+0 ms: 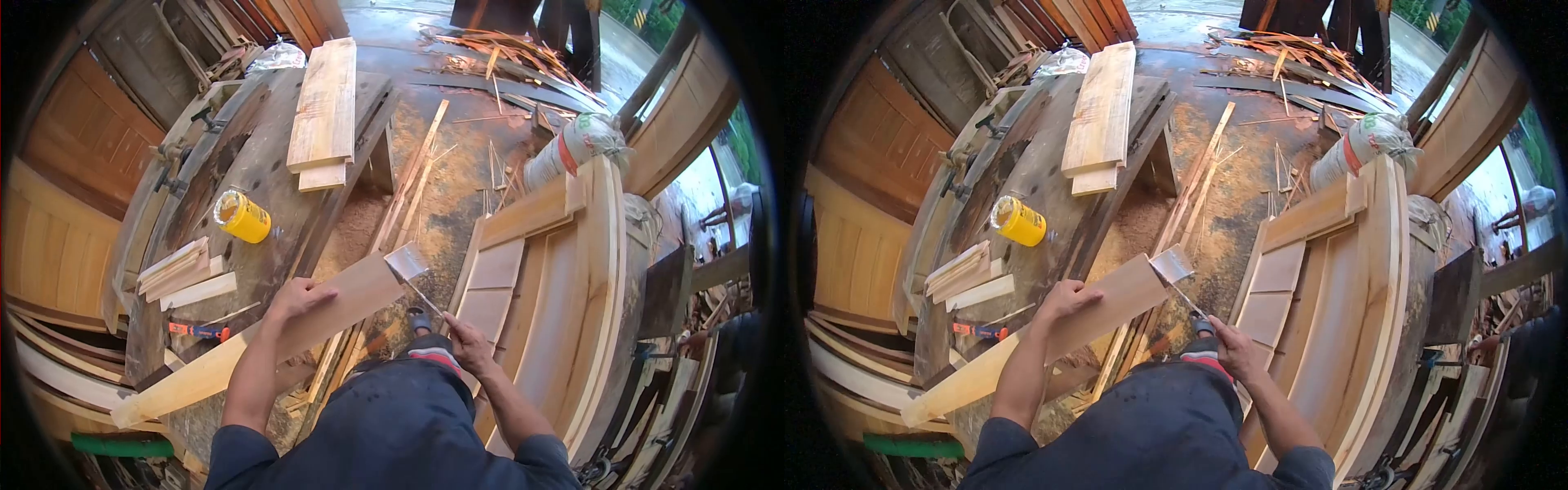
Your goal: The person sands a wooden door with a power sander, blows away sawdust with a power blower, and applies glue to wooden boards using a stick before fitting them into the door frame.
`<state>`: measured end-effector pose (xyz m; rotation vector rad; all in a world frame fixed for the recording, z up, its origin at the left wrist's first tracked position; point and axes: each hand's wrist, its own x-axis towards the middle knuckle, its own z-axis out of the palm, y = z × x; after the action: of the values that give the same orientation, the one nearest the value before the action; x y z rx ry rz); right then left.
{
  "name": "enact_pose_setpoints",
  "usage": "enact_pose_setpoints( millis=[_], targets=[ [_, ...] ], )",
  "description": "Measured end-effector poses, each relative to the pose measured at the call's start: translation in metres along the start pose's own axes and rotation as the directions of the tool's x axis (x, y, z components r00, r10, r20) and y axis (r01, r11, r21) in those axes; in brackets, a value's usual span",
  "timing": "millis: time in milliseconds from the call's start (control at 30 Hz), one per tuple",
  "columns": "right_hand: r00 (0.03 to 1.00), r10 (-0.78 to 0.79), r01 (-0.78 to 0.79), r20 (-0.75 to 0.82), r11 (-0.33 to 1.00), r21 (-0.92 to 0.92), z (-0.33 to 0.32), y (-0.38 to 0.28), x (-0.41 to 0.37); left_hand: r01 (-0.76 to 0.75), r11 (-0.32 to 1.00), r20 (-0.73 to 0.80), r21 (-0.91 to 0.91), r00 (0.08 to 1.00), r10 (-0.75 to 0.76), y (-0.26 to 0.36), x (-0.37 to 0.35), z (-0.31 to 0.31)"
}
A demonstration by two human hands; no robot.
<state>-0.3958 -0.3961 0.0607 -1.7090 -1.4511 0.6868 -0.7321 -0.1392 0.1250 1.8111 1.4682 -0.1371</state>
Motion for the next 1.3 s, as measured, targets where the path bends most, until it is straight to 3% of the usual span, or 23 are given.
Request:
enact_pose_setpoints(
  millis=[33, 133, 233, 333, 500, 600, 733, 833, 933, 1033, 1133, 1267, 1300],
  targets=[
    [0.998, -0.019, 0.025, -0.054, 0.995, 0.097, 0.005, 0.005, 0.001, 0.005, 1.0, 0.0, 0.017, 1.0, -0.005, -0.002, 0.002, 0.0],
    [0.958, 0.281, -0.287, 0.059, 0.935, 0.21, 0.018, 0.008, -0.004, 0.009, 0.999, -0.019, 0.04, 1.0, -0.008, -0.003, 0.005, 0.004],
    [0.977, 0.198, -0.211, 0.08, 0.951, 0.224, 0.027, -0.007, -0.008, 0.008, 0.999, -0.035, 0.035, 0.999, -0.007, -0.003, 0.004, 0.006],
    [0.959, 0.26, -0.279, 0.111, 0.931, 0.233, 0.037, -0.012, -0.012, -0.004, 0.999, -0.035, 0.043, 0.999, 0.006, -0.001, 0.004, 0.006],
    [0.964, 0.258, -0.262, 0.061, 0.887, 0.382, 0.026, -0.003, -0.013, 0.013, 0.999, -0.025, 0.049, 1.0, -0.012, 0.002, 0.001, 0.004],
    [0.964, 0.263, -0.261, 0.039, 0.91, 0.321, 0.025, 0.002, -0.006, 0.003, 0.997, -0.034, 0.076, 0.999, 0.0, 0.002, 0.005, 0.007],
    [0.995, 0.093, -0.097, 0.03, 0.963, 0.252, 0.027, -0.007, -0.003, -0.017, 0.999, -0.04, 0.042, 0.999, 0.019, -0.001, 0.007, 0.01],
    [0.996, 0.086, -0.079, -0.014, 0.961, 0.266, 0.019, -0.012, 0.0, -0.006, 0.997, -0.04, 0.073, 0.999, 0.009, -0.001, 0.01, 0.007],
    [0.989, 0.131, -0.142, 0.062, 0.957, 0.251, 0.018, -0.018, 0.007, -0.009, 0.996, -0.027, 0.085, 1.0, 0.011, -0.004, 0.01, 0.009],
    [0.998, 0.049, -0.058, 0.046, 0.975, 0.216, 0.018, -0.024, 0.0, -0.009, 0.997, -0.018, 0.083, 1.0, 0.01, -0.002, 0.01, 0.007],
    [0.986, 0.159, -0.142, -0.057, 0.962, 0.235, 0.022, -0.014, -0.005, -0.014, 0.999, -0.021, 0.049, 1.0, 0.015, -0.005, 0.012, 0.007],
    [0.987, 0.152, -0.162, 0.06, 0.961, 0.223, 0.025, -0.011, -0.023, -0.03, 0.999, -0.035, 0.041, 0.999, 0.032, -0.01, 0.016, 0.008],
    [0.989, 0.145, -0.147, 0.022, 0.962, 0.231, 0.022, -0.01, -0.022, -0.027, 0.998, -0.035, 0.049, 0.999, 0.028, -0.01, 0.017, 0.006]
  ],
)
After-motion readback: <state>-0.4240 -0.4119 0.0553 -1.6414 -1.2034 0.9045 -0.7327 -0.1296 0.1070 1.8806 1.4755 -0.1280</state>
